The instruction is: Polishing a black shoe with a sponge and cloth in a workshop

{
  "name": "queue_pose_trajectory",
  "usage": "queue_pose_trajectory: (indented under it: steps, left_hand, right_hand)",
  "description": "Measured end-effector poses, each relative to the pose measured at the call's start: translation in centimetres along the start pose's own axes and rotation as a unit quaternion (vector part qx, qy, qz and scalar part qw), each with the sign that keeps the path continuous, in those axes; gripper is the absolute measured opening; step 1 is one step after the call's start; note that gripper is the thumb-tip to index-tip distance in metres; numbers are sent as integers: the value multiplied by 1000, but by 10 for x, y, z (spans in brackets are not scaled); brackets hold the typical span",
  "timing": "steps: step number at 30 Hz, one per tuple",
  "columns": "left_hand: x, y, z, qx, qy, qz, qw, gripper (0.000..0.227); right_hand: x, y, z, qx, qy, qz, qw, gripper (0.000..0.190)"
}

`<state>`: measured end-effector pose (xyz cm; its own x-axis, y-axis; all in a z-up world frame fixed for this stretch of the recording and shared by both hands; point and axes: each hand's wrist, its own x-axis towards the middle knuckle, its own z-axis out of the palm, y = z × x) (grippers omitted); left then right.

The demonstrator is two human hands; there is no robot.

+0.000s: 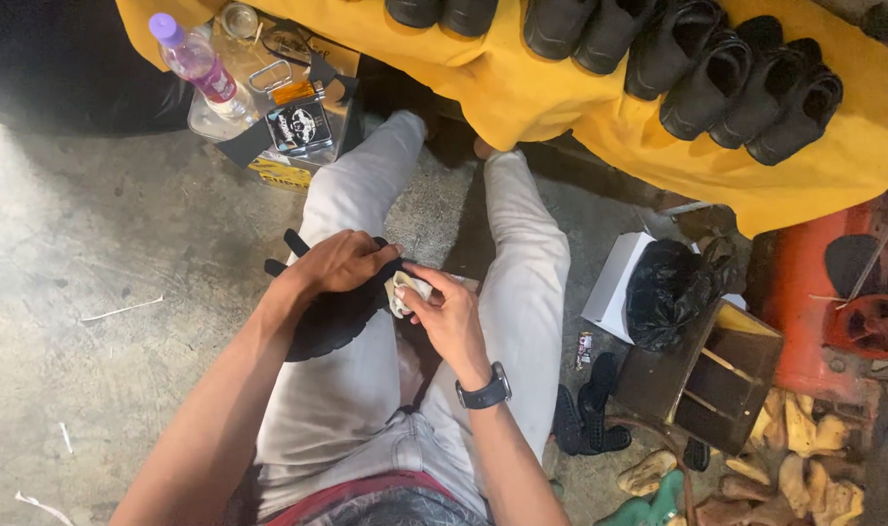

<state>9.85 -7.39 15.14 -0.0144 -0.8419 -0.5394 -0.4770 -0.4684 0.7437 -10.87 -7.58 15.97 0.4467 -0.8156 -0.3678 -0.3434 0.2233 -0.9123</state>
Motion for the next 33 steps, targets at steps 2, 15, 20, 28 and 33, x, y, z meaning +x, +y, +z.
queue_pose_trajectory:
  steps: [2,15,20,28,33]
  left_hand:
    - [-6,2,-2,10,-5,-7,1000,57]
    - [-4,-14,-7,-5,-19,18,1000,52]
    - [2,-11,-4,-14,-8,24,1000,60]
    - [4,-25,-9,9,-46,49,998,44]
    - [20,-36,0,-35,-33,7,999,53]
  right_hand:
    - [0,1,-1,1,-14,12,1000,39]
    - [5,6,-8,67,27,-49,996,28]
    - [5,-20,-3,-195,40,-207,958,27]
    - [-28,-32,19,-284,36,-288,914,34]
    - [-18,-31,10,-127,89,-204,967,34]
